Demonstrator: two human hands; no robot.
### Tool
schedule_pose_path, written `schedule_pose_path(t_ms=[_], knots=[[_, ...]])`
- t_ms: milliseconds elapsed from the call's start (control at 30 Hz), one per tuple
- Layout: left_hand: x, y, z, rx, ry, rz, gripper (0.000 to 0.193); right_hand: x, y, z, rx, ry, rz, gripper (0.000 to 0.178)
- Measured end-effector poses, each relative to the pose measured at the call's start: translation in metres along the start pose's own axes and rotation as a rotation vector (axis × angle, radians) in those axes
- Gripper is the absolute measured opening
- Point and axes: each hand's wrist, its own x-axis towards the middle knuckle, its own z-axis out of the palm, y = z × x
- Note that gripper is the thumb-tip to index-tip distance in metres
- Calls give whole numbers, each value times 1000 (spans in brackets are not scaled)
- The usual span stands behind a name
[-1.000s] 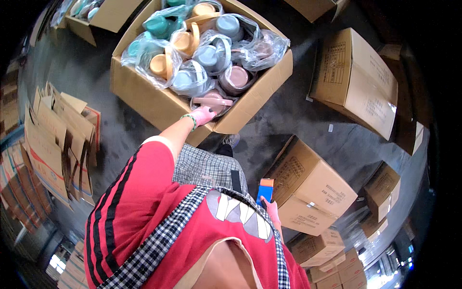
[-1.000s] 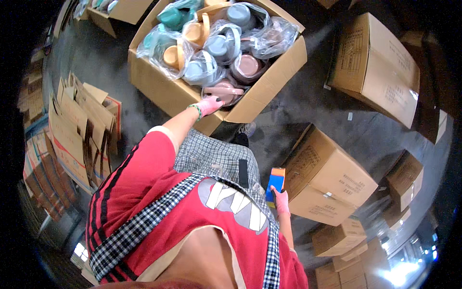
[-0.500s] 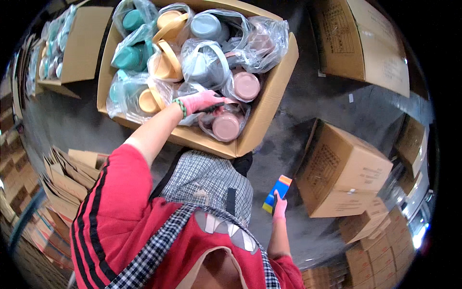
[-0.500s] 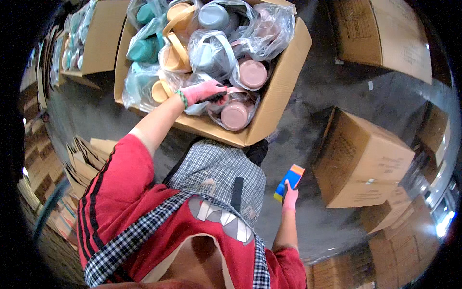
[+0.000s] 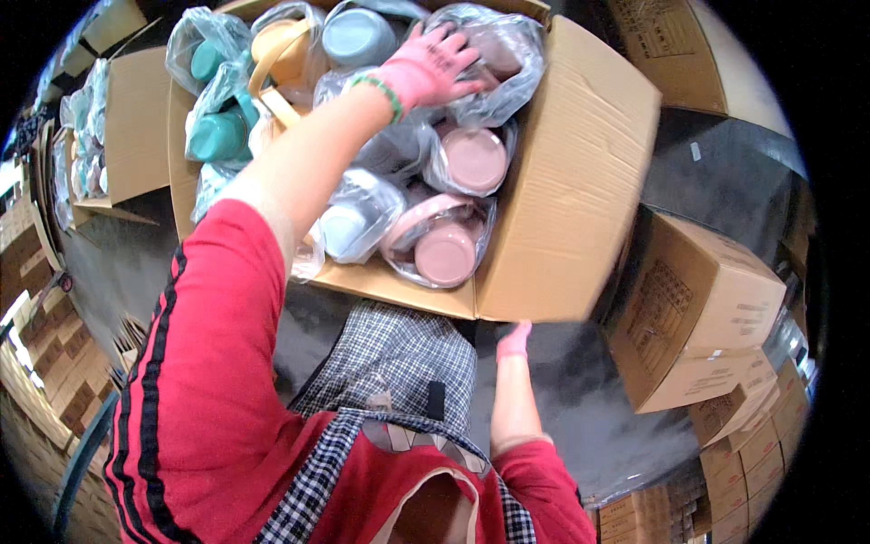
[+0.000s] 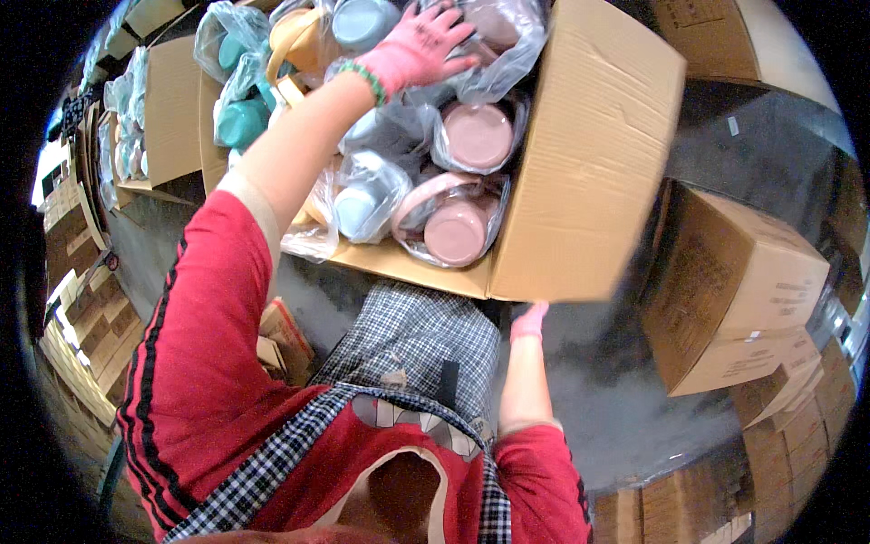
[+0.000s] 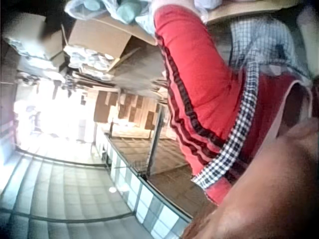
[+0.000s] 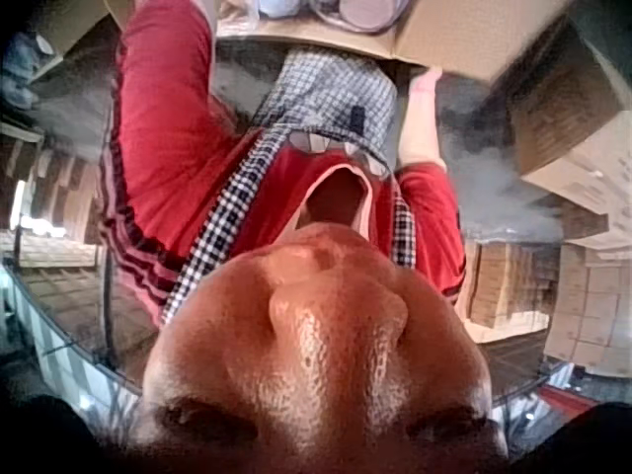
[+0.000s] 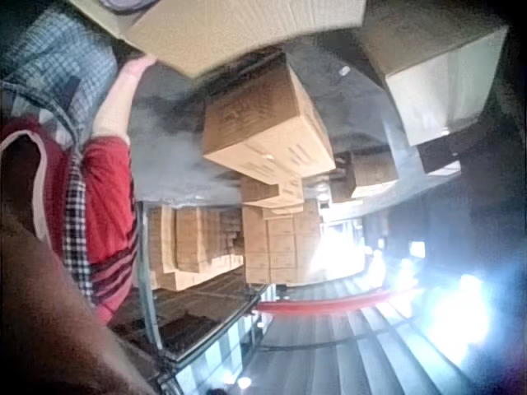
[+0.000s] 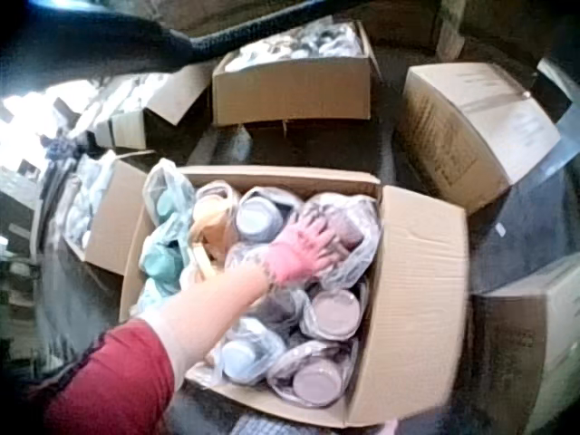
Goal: The person arranges plastic cups inside open cardboard boxes, then folds the flaps and seals each box with a handheld tape dispenser. The process is repeated across multiple boxes in a warehouse setting.
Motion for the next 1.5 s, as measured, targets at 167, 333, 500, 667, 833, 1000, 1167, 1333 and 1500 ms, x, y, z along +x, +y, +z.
schedule_pose_path(t_ms=[167, 333, 500, 667, 833, 1000, 1167, 1333, 1500], knots=[[-20, -5, 24, -18, -73, -105, 56, -61, -47, -75, -319, -50, -346, 51], [-34, -25, 31, -65, -171, -83, 51, -182, -140, 3, -98, -429, -594, 56], [-48, -55, 24, -62, -232, 37, 45, -188, -167, 146, -256, -366, -597, 54], [-176, -135, 52, -300, 249, -87, 34, -125, -148, 236, -465, -471, -795, 40], [-365, -130, 52, -224, 560, -798, 41, -119, -147, 227, -400, -485, -706, 38], [-557, -174, 245, -785, -26, -2289, 74, -141, -146, 233, -496, -454, -648, 44], [-493, -210, 196, -2006, 1096, -1705, 50, -135, -154, 226, -467, -354, -687, 48], [-538, -234, 268, -1822, 1508, -1794, 10, -129, -156, 232, -446, -367, -626, 44], [-521, -147, 145, -1301, 731, -1317, 39, -123, -156, 235, -417, -316, -673, 43]])
